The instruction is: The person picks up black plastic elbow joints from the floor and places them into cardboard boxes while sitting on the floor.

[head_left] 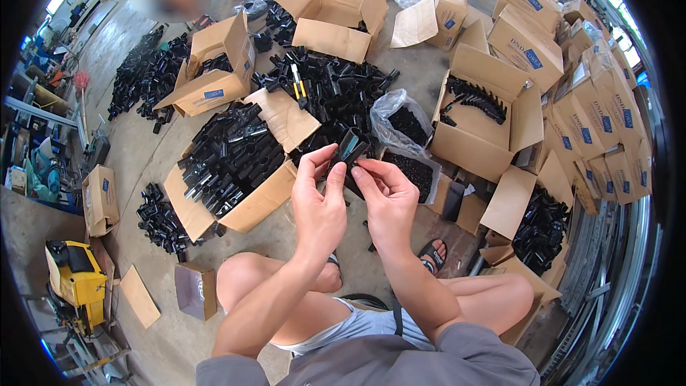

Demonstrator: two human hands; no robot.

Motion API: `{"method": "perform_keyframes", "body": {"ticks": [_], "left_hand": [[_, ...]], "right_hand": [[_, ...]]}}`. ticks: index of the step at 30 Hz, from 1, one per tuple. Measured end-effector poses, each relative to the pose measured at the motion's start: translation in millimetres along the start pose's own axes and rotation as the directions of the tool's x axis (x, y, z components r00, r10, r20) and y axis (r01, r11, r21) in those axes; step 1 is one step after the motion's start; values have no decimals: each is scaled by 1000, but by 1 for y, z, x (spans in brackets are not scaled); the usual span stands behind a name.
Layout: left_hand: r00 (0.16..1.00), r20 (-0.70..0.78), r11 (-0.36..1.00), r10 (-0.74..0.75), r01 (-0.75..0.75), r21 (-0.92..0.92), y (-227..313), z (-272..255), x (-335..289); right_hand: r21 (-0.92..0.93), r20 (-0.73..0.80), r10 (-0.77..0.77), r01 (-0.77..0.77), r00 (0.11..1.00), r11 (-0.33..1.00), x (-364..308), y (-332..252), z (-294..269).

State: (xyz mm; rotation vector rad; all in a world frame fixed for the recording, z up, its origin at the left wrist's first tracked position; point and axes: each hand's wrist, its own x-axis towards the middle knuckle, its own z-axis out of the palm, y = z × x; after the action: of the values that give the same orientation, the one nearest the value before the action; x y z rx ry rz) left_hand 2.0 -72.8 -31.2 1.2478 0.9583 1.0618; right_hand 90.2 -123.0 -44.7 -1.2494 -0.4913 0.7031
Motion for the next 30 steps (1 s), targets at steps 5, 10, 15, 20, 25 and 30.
{"method": "perform_keyframes", "body": {"ticks": [5,10,15,20,25,30], "left_hand": [[1000,-13,1000,-7,6,-18,1,-1,0],[1000,-19,1000,-4,4,-12,3,-1,0],[1000,-26,1000,17,-18,-13,0,-1,1],[999,-27,999,43,-43,6,-1,0,1],[997,-37,997,65,-63,41,0,0,0],[996,-31,996,79,-78,34,-2,0,0]], "right_hand": [[-96,-21,-77,75,997,993,-1,-2,7],[-206,-48,-118,106,992,973,-2,7,7],[-290,-51,-180,158,982,944,-3,10,10],[-333,-37,-220,196,975,922,-1,12,11],[-363,-41,-268,236,962,901,-3,13,12],[-330,-66,-249,215,966,919,-5,8,14]]}}
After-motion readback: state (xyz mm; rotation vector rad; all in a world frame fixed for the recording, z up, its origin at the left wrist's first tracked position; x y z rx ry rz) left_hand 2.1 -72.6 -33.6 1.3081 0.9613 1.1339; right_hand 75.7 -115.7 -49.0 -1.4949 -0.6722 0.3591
